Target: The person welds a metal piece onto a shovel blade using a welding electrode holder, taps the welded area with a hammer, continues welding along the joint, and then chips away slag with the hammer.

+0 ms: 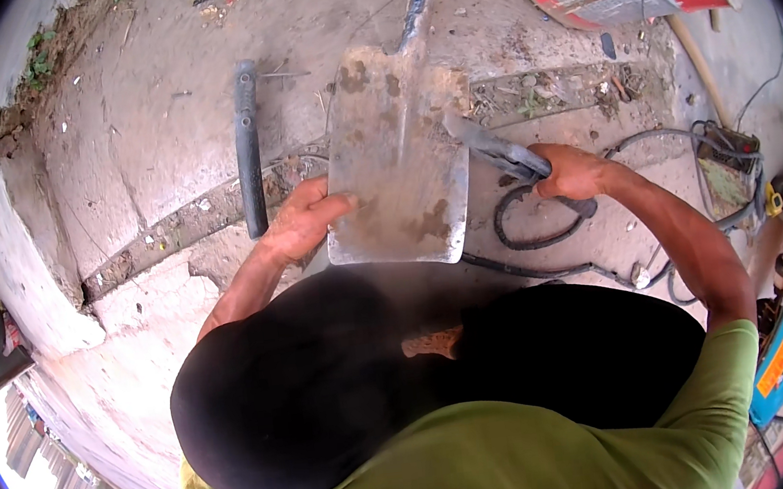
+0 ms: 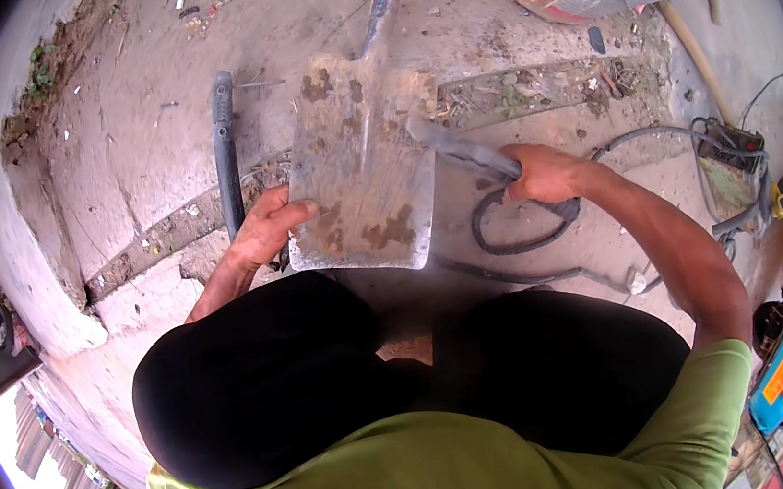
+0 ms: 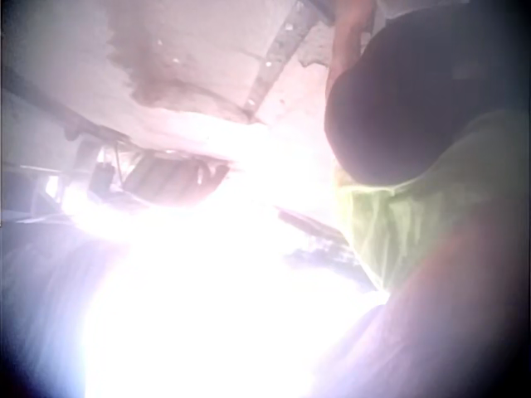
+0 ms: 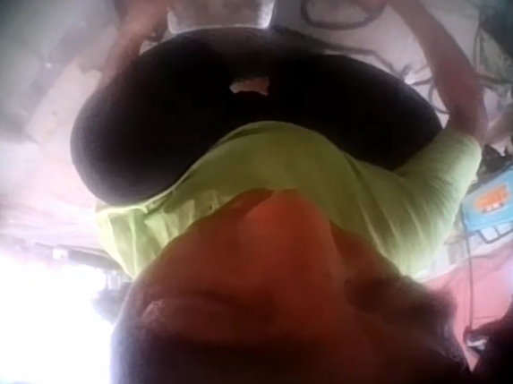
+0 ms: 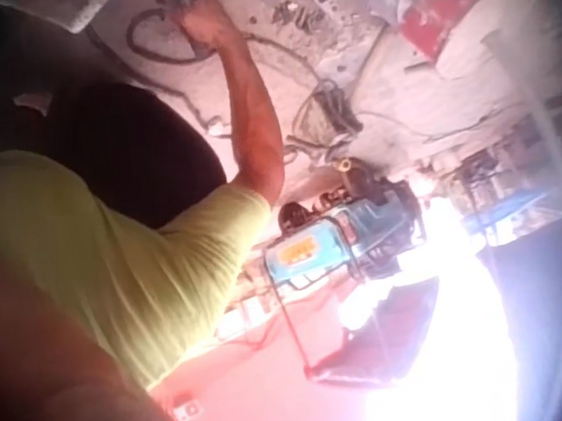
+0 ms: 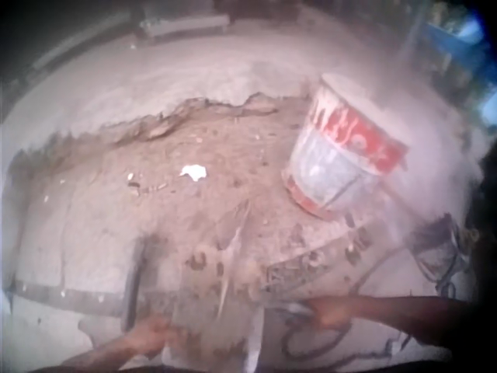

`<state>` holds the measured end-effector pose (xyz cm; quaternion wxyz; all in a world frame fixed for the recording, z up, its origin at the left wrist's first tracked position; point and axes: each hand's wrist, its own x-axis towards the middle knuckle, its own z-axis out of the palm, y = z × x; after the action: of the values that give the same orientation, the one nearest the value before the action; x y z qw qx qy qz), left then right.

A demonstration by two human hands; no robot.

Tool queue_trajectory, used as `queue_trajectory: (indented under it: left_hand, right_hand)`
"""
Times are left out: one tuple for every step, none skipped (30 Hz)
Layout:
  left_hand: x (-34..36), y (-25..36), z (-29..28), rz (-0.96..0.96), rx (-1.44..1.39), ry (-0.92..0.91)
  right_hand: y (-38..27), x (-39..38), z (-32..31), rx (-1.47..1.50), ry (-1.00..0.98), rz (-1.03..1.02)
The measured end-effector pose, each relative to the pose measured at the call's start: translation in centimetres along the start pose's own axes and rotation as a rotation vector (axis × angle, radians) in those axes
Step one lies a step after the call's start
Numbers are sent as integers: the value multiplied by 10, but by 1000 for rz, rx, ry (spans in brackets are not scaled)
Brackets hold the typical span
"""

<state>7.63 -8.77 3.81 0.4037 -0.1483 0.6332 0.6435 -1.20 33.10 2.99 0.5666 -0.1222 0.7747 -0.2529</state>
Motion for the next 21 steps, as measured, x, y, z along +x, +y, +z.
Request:
queue_trajectory:
  left_hand:
    - [0,-2,-2,34,75,0]
    - [1,-2,-4,33,72,1]
    - [2,-2,-8,91,148,-21]
    - [3,-2,-11,149,224,-39]
    - [5,-3,-13,148,223,-35]
    - [7,-7,-14,138,251,-45]
    - [9,-9,-16,129,279,-57]
    - [10,-11,-17,129,277,-57]
    - [11,-13,-18,126,261,-80]
    - [14,-15,-19,125,244,-107]
    - [16,-19,-20,127,239,-114]
    - [19,-25,-21,104,228,-131]
    - [18,-27,-20,83,231,-135]
    - [16,-28,-17,86,240,-130]
    - [14,-29,-14,98,200,-130]
    - [17,-33,-12,107,150,-139]
    - [19,-38,-11,107,149,-141]
    - [22,-43,-11,128,99,-139]
    - [24,-44,-7,152,48,-142]
    - [25,-44,-3,154,47,-144]
    - [27,-43,2,146,33,-117]
  right_hand:
    - [-2,-5,-1,-61,37,19]
    - [-4,-8,0,-122,73,38]
    - [-2,-10,2,-123,72,38]
    - [-1,-12,5,-134,66,24]
    - [1,-13,9,-144,60,11]
    - [1,-13,13,-86,68,10]
    - [0,-14,14,-88,67,9]
    - [-2,-14,15,-81,59,11]
    - [-3,-14,15,-74,51,13]
    - [-3,-15,15,-75,52,20]
    - [-2,-16,15,-107,81,-13]
    - [-1,-17,15,-139,108,-45]
    - [-1,-17,13,-138,116,-53]
    - [-1,-15,8,-219,68,-73]
    - [-2,-14,3,-301,21,-92]
    - [-4,-11,-2,-301,20,-88]
    - [-5,-9,-8,-297,-35,-71]
    - [-6,-6,-13,-292,-89,-57]
    - [-5,-5,-17,-293,-88,-52]
    - [-2,-5,-21,-242,-63,-52]
    - [1,-4,-27,-191,-39,-54]
